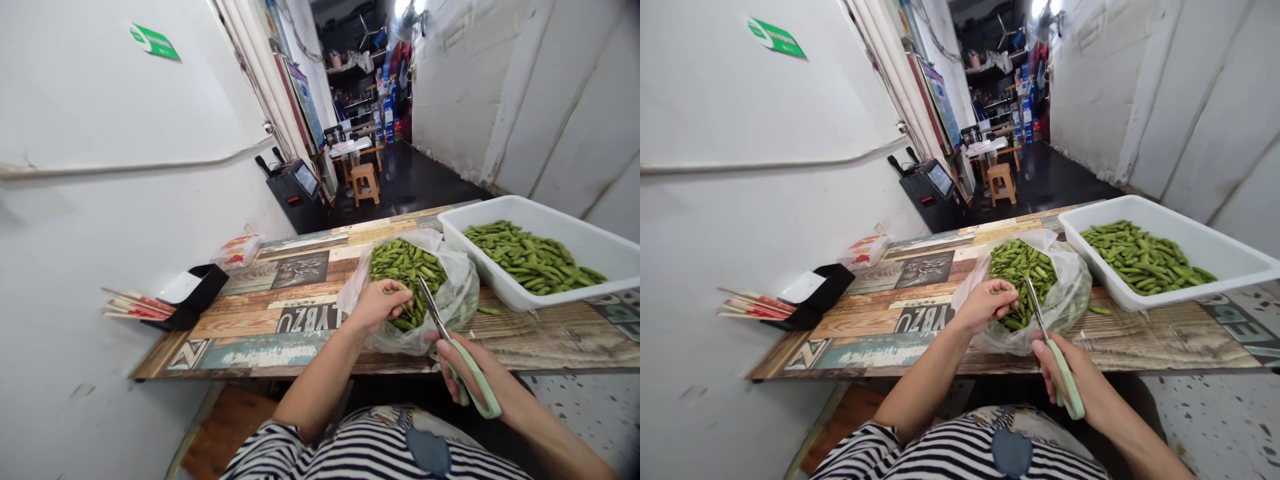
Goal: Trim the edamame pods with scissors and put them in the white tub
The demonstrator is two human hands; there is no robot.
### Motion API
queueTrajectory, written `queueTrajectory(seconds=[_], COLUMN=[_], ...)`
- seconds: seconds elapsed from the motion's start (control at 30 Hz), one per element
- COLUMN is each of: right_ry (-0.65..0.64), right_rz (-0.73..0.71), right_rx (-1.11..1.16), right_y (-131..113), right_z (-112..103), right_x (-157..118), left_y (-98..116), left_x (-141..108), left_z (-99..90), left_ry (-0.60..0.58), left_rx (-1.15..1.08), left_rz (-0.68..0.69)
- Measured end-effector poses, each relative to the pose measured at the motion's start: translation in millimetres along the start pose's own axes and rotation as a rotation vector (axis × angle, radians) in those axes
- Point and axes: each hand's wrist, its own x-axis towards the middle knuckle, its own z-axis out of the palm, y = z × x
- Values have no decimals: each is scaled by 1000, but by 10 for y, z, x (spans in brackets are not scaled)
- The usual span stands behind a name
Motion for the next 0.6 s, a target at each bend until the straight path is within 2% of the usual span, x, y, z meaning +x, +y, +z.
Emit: queueTrajectory(seconds=[0.07, 0.27, 0.6], right_ry=[-25, -56, -64], right_rz=[-26, -46, -67], right_rx=[-24, -88, -26], right_y=[-33, -65, -58], right_z=[-4, 12, 28], right_x=[-34, -48, -13], left_y=[19, -68, -99], left_x=[-5, -9, -34], left_z=[52, 188, 178], left_ry=[-21, 55, 23], left_rx=[-98, -181, -283], left_rz=[12, 43, -14])
